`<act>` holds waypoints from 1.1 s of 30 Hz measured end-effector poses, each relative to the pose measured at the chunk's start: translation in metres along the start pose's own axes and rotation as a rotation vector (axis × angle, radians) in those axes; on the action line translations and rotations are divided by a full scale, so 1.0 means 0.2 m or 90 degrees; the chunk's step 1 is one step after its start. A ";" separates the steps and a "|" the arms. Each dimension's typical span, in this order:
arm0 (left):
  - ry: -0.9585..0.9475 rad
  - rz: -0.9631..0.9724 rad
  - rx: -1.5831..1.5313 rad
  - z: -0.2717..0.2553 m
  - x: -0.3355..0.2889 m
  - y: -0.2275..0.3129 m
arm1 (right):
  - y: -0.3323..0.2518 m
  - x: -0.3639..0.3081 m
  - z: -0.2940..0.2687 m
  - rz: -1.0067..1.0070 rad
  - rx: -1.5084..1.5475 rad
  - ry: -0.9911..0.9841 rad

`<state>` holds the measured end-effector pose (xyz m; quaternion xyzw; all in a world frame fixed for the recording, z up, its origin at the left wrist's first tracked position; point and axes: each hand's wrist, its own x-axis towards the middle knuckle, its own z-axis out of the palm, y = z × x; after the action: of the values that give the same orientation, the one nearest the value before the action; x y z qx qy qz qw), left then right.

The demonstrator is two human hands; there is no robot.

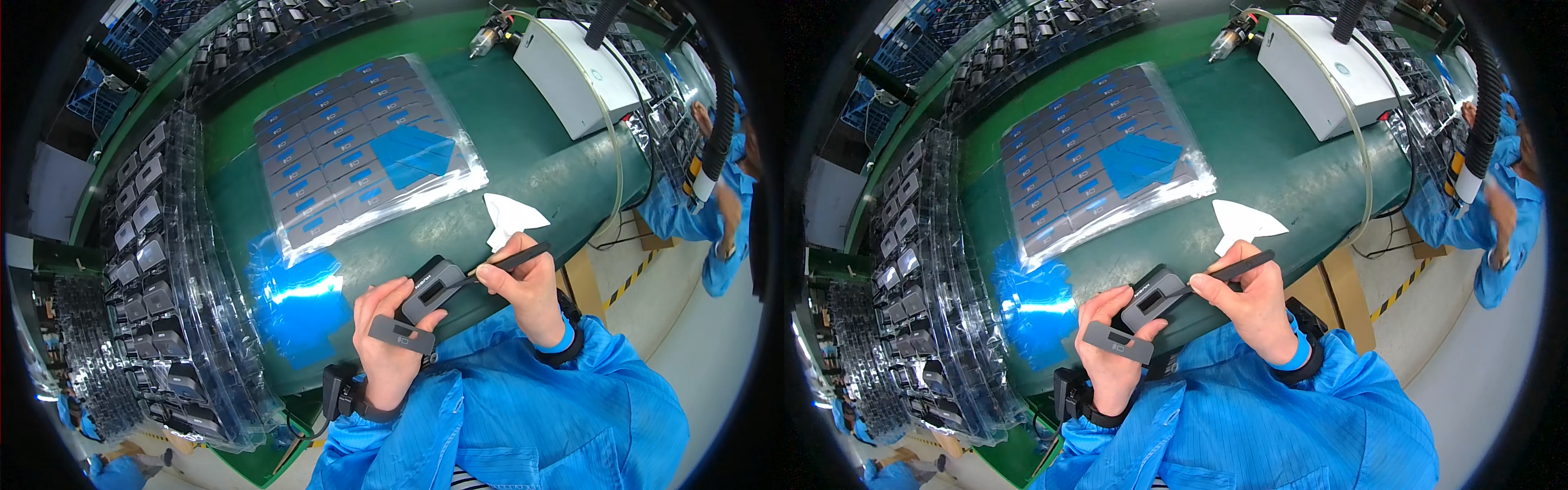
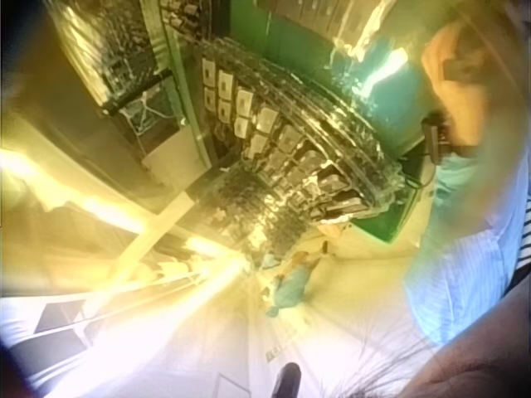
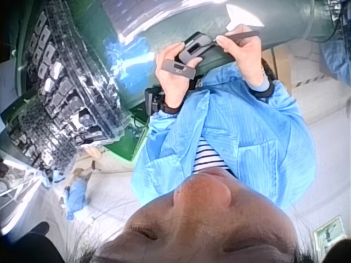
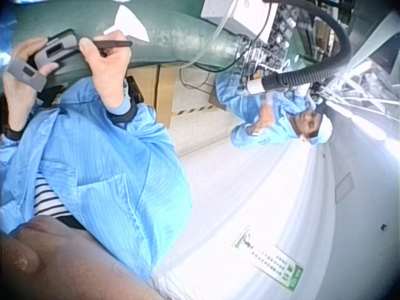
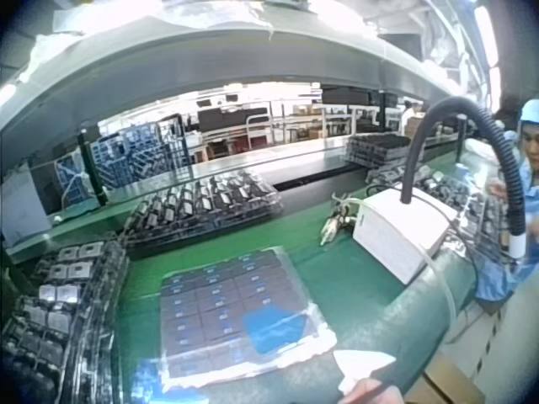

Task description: Inspecting electronic housings and applying small components and labels using tweezers.

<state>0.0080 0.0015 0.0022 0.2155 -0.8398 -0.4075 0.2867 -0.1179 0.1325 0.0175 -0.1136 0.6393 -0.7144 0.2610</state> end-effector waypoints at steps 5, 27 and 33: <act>-0.007 -0.007 0.003 0.00 0.00 0.00 | 0.02 0.00 -0.01 -0.008 -0.010 0.009; 0.001 -0.034 -0.028 0.01 0.00 0.00 | 0.02 -0.01 -0.01 -0.014 -0.032 0.013; 0.000 -0.038 -0.025 0.01 0.00 0.01 | 0.04 -0.02 -0.01 -0.043 -0.049 0.015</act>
<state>0.0062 0.0037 0.0027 0.2344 -0.8250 -0.4322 0.2785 -0.1145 0.1351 0.0108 -0.1370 0.6648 -0.6992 0.2247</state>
